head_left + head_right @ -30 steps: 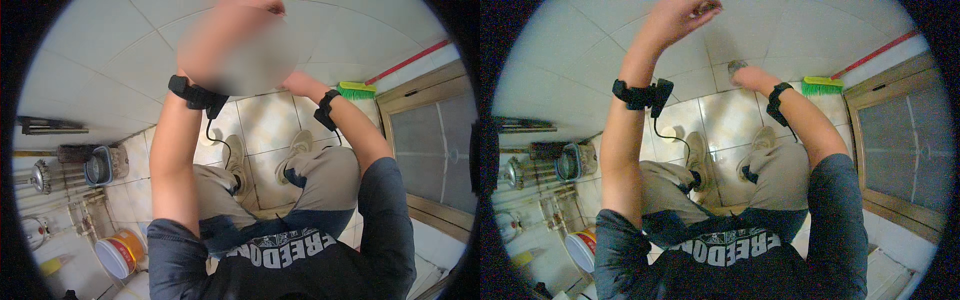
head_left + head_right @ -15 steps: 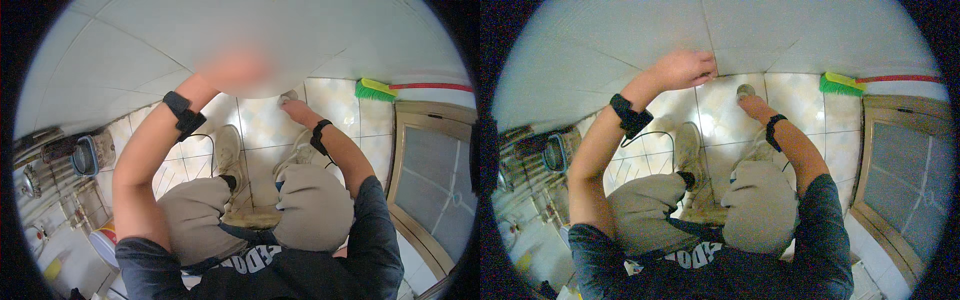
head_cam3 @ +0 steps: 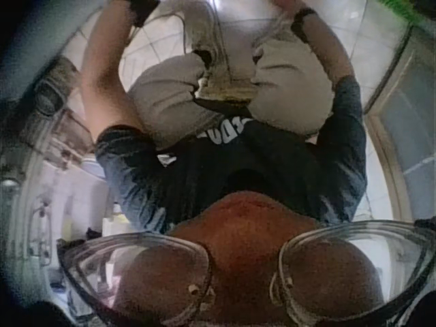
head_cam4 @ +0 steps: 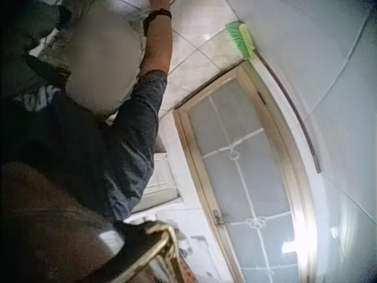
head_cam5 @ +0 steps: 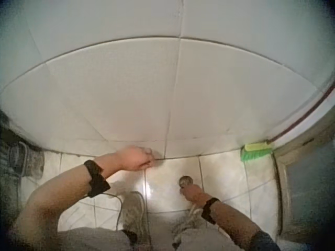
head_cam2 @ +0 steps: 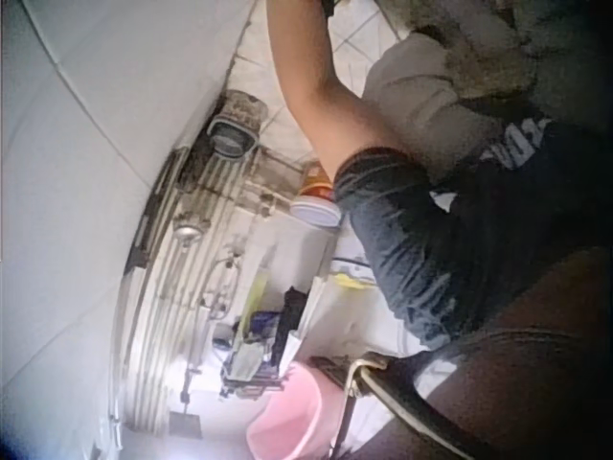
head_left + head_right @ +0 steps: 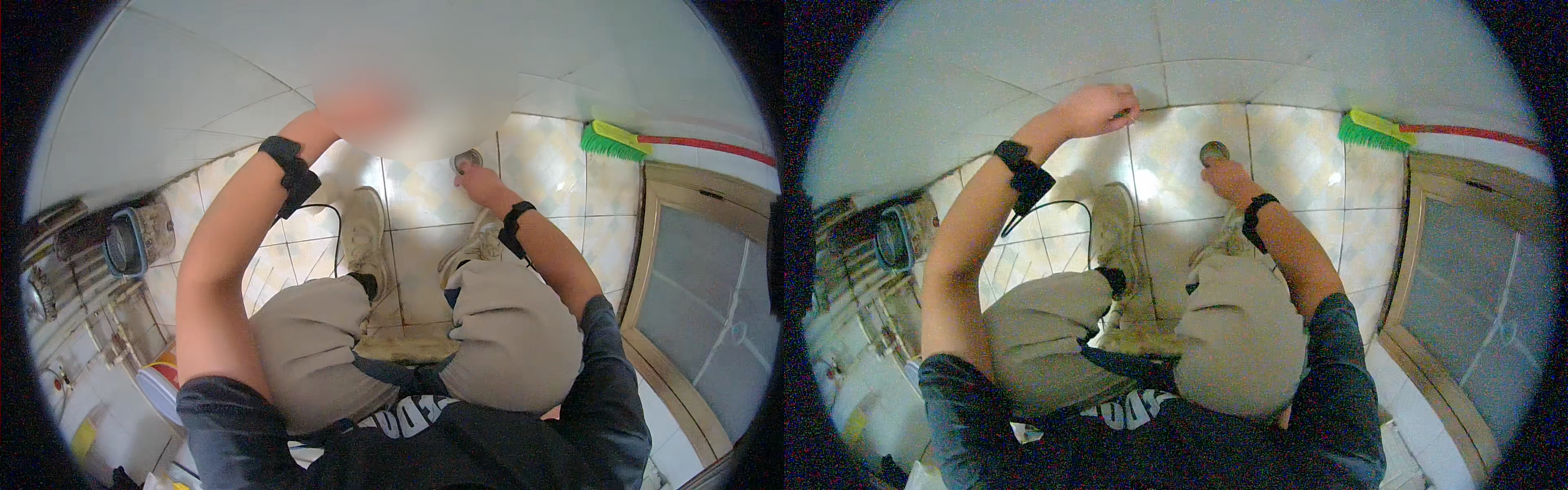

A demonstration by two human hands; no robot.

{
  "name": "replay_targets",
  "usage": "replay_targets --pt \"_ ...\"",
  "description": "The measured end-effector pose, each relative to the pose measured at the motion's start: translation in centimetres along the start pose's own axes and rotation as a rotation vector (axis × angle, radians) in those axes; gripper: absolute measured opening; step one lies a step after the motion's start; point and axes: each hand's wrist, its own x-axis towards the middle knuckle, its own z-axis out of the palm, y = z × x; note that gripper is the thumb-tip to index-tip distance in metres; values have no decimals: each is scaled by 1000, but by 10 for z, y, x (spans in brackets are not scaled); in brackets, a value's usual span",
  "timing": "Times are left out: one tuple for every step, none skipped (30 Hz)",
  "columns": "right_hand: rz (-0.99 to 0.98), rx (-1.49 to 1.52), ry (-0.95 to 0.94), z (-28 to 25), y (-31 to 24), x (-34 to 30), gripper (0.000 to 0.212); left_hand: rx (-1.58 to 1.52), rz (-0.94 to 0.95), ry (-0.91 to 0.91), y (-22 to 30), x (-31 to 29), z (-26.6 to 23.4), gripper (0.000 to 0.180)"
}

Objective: Repairing or cleaning grout on bathroom wall tiles using a cleaning block and toilet paper.

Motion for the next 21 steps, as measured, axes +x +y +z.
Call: replay_targets --pt "-13 -5 -4 -8 -3 1 20 -1 -14 3 -3 -3 -1 8" --pt "61 51 -80 -16 -6 1 21 7 -30 -10 -6 -5 -2 8" --pt "156 109 -155 -21 -4 -4 23 12 -25 -22 -6 1 -3 8" --pt "148 108 -157 -20 1 -9 23 12 -34 -22 -7 -2 -5 8" --pt "-3 50 51 -22 10 -17 24 3 -57 -17 -9 -3 -8 8" --pt "-152 -8 255 -28 10 -26 25 -10 -78 -12 -9 -4 -7 9" --pt "-153 -9 255 -34 9 -30 25 -10 -79 -10 -9 -6 -9 9" --pt "-101 -6 244 -44 11 -35 24 -4 -74 -1 -10 -9 -12 9" --pt "-38 -5 232 -57 12 -47 25 -2 -58 11 -9 -7 -12 10" --pt "-48 -8 207 -62 7 -48 25 -24 -72 14 -16 -18 -1 10" --pt "-64 64 275 -67 2 -48 19 -16 -121 -7 -23 -29 9 11" --pt "-61 128 369 -73 2 -57 15 15 -147 -21 -21 -30 8 11" --pt "-52 117 369 -75 2 -63 15 12 -137 -11 -19 -30 7 11" --pt "1 159 450 -76 3 -69 15 -1 -154 -66 -19 -31 6 15" --pt "51 202 537 -79 4 -72 17 -8 -172 -122 -20 -32 4 18" --pt "53 195 537 -81 6 -75 17 -9 -169 -115 -21 -33 5 18" --pt "182 218 474 -82 8 -76 16 13 -171 -122 -22 -33 6 19" --pt "305 242 411 -84 9 -74 16 38 -179 -130 -24 -36 6 20" --pt "315 239 413 -74 22 -73 16 38 -169 -127 -22 -31 4 20" --pt "277 184 466 -57 40 -70 17 52 -177 -144 -20 -28 3 20" --pt "228 131 516 -54 46 -66 19 68 -197 -162 -21 -28 4 21"
